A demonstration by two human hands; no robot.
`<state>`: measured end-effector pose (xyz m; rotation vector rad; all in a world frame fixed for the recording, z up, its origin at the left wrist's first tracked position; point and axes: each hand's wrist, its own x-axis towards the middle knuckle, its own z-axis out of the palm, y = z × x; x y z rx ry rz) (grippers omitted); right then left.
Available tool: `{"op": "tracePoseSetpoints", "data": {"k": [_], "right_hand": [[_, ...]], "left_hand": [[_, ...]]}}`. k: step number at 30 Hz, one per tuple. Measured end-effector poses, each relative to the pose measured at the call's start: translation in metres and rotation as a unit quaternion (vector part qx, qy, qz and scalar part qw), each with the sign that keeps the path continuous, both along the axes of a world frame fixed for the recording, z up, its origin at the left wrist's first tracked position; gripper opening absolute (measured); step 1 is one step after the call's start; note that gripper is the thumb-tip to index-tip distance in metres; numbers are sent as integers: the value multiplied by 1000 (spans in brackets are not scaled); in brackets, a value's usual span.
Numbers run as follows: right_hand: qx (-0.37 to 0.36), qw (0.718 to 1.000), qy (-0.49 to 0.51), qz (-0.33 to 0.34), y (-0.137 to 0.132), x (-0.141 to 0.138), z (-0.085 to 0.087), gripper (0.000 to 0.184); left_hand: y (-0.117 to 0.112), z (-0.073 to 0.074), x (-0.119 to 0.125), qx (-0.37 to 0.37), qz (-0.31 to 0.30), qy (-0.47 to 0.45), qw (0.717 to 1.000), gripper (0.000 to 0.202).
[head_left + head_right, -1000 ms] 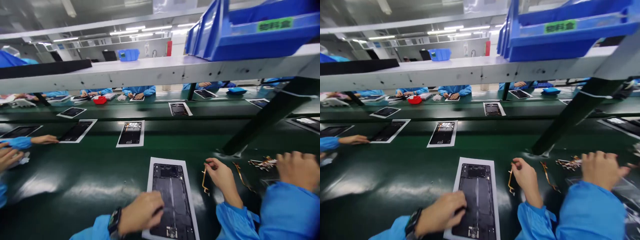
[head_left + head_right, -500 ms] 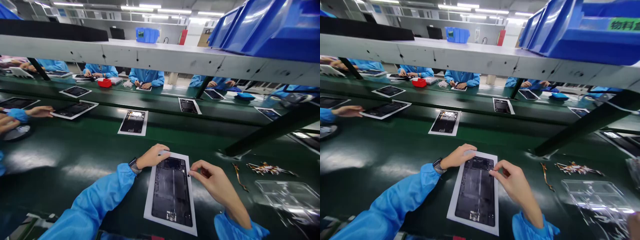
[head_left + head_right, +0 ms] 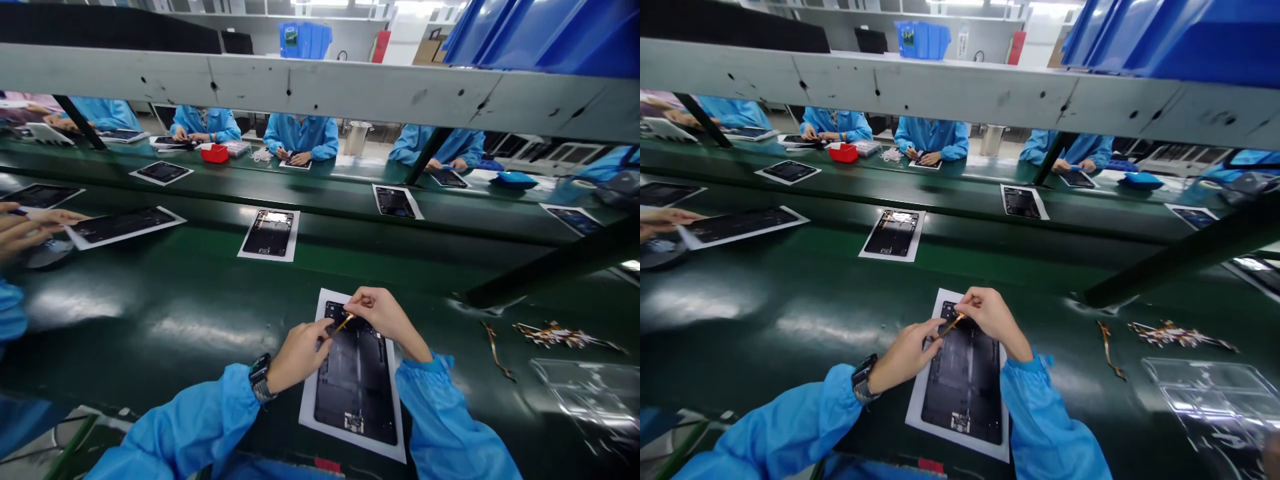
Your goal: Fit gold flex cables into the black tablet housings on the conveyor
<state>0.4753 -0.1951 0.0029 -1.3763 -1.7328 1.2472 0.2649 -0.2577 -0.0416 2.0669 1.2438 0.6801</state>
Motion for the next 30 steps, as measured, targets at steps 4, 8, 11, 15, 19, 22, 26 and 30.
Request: {"op": "tracePoseSetpoints", "data": {"k": [4,8,11,15,19,22,26,30], "right_hand": [[-32,999,1,38,8,-2,-16,29],[-30,998,-14,55,12,-4,-25,25],[-36,998,-15,49,14,-6,-27,23],[-41,998,-19,32,12,-9,-15,21],[-22,999,-33,27,6,-11,5,19],[-4,998,-49,29,0,-12,19,18],[22,997,-67,25,-7,-11,31,17],[43,994,-95,9,-6,-7,33,15]], "left_hand": [[-3,-9,-7,115,-11,137,984,16],[-1,-10,-6,214,-28,192,958,13],[0,-11,-3,239,-17,215,947,11],[1,-12,-1,234,-23,193,953,13],[5,-9,-3,245,-23,169,954,20],[7,-7,-4,251,-18,153,956,20],[8,-6,-2,268,-15,170,948,19],[6,-7,-4,299,-33,177,937,22]]}}
